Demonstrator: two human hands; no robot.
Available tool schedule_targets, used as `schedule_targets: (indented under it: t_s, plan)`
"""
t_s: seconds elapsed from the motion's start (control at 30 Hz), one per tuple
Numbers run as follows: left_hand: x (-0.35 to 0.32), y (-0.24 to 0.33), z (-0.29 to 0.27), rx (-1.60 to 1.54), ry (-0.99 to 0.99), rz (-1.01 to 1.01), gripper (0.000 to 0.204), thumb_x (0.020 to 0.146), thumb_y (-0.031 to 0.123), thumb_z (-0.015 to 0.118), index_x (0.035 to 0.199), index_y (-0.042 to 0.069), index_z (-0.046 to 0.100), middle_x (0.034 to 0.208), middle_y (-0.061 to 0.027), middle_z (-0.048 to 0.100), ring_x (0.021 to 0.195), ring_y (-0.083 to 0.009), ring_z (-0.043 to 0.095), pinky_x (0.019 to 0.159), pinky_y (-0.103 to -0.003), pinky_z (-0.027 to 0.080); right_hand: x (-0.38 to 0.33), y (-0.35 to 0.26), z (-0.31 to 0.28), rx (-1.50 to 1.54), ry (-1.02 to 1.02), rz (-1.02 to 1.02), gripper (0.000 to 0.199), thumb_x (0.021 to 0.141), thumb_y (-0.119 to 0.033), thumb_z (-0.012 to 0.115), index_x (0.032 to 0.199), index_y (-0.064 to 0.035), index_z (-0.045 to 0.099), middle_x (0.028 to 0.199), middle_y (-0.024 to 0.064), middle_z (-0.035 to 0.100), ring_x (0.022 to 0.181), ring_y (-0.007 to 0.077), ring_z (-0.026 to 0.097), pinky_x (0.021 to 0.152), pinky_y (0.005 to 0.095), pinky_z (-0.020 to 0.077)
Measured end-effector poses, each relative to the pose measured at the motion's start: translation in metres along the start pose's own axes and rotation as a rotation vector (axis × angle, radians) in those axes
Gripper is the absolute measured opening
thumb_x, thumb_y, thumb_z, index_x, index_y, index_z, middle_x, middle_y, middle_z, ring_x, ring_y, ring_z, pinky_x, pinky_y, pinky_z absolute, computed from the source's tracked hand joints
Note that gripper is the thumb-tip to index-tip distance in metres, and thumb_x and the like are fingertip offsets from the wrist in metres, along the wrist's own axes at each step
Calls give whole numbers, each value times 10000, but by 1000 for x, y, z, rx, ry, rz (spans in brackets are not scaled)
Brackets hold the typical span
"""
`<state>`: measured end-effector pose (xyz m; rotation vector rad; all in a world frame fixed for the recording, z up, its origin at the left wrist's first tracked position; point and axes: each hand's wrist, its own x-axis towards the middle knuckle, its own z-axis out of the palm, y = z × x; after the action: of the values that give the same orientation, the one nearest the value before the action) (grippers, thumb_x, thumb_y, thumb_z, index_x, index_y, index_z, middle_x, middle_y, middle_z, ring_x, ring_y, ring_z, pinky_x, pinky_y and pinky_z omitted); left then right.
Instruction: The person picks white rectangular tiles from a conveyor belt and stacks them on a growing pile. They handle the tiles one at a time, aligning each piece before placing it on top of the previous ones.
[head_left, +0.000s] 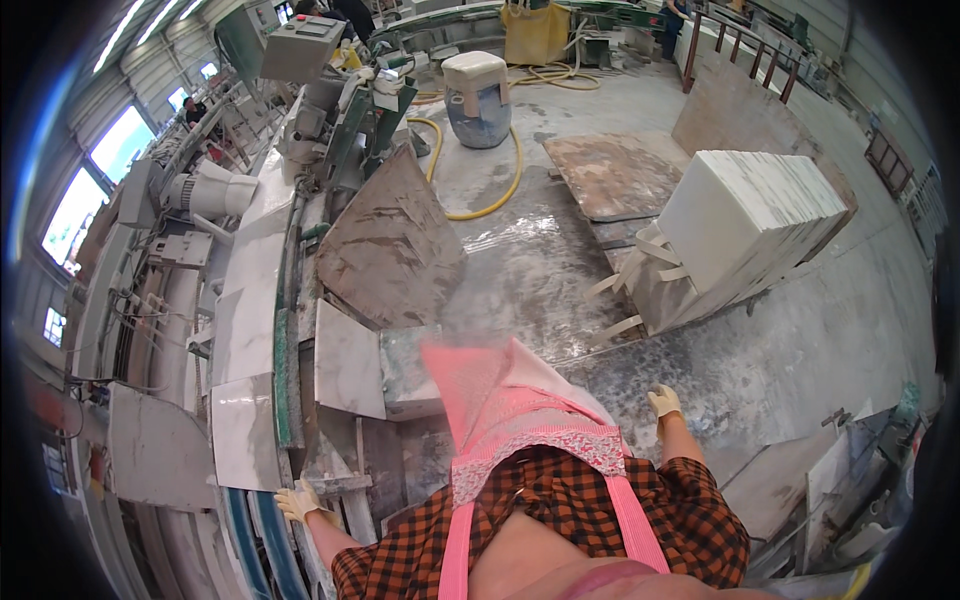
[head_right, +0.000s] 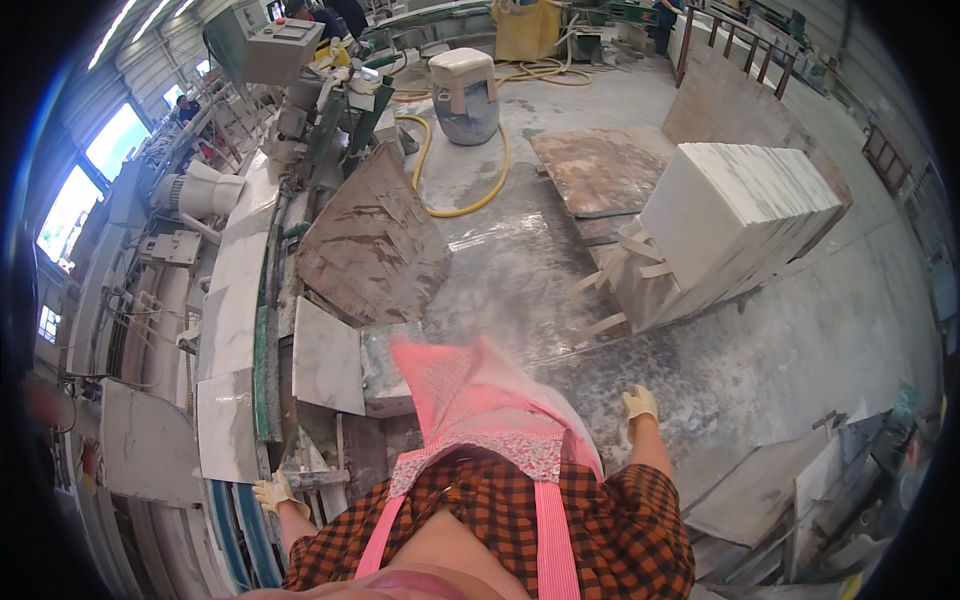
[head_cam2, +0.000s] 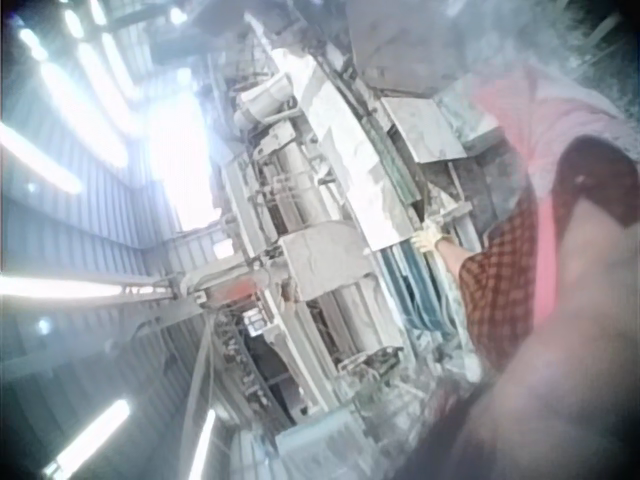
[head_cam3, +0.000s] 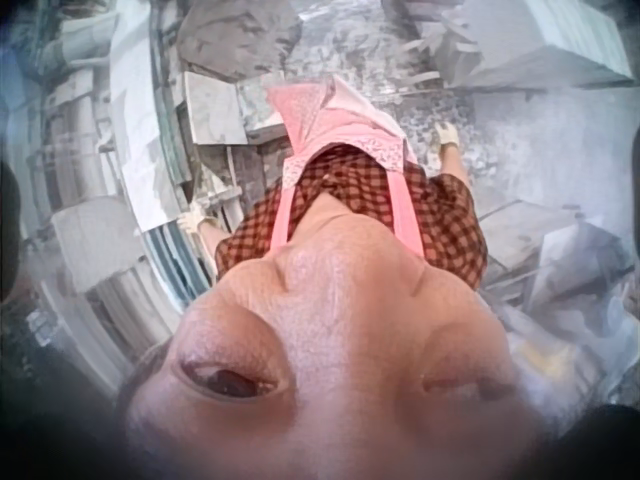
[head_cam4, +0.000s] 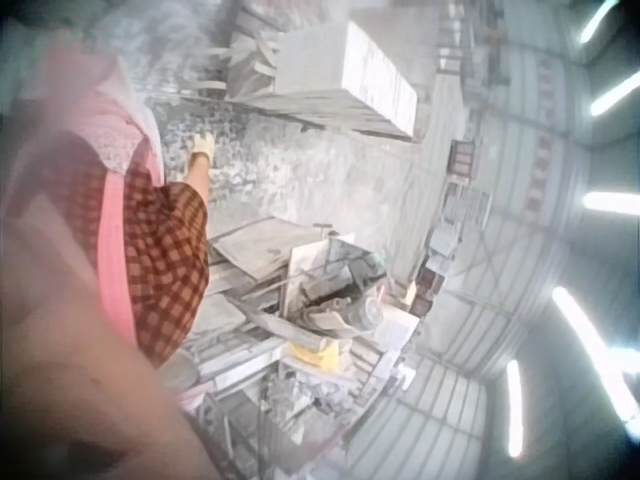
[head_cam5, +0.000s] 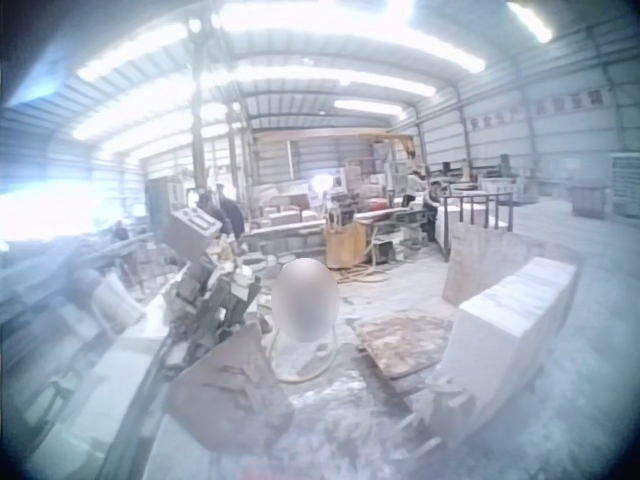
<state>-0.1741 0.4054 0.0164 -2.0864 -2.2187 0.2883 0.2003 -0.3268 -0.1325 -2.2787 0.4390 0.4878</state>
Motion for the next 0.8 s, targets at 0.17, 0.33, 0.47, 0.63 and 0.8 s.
schedule_targets:
  t_s: [0.17,0.33,0.47,0.63,0.8]
  plan:
    - [6,-1,3,-11,-3,4,907,846,675,462,1458,27,294,1522,-181,272,1377,-345,287,1072,-509,273,-5,-9,-4,20,9,-24,482,845,-262,623,1247,-5,557,1239,167,607,1120,295,592,908,376,466]
    - [13,-2,7,-21,-2,9,933,826,695,472,1458,32,292,1524,-180,267,1380,-345,281,1065,-524,275,-1,-23,0,0,46,-126,468,840,-277,617,1239,-35,574,1243,155,607,1138,290,585,928,363,453]
    - [10,-4,7,-16,10,23,947,825,694,476,1476,44,253,1523,-196,260,1380,-354,282,1063,-534,272,6,-27,3,194,19,-96,481,831,-301,614,1247,-64,581,1264,144,597,1169,279,570,955,347,439]
    - [1,-6,4,-65,52,69,909,845,656,494,1517,136,172,1514,-239,249,1379,-390,276,1070,-566,247,6,-26,-2,52,49,-167,490,831,-298,617,1262,-70,576,1282,139,589,1186,274,560,968,360,436]
    - [-3,-1,-2,-1,27,31,859,855,629,508,1503,139,229,1525,-200,254,1387,-358,271,1064,-547,269,-2,-28,-9,-9,68,-119,469,829,-293,613,1240,-68,585,1249,145,605,1167,286,570,958,375,443]
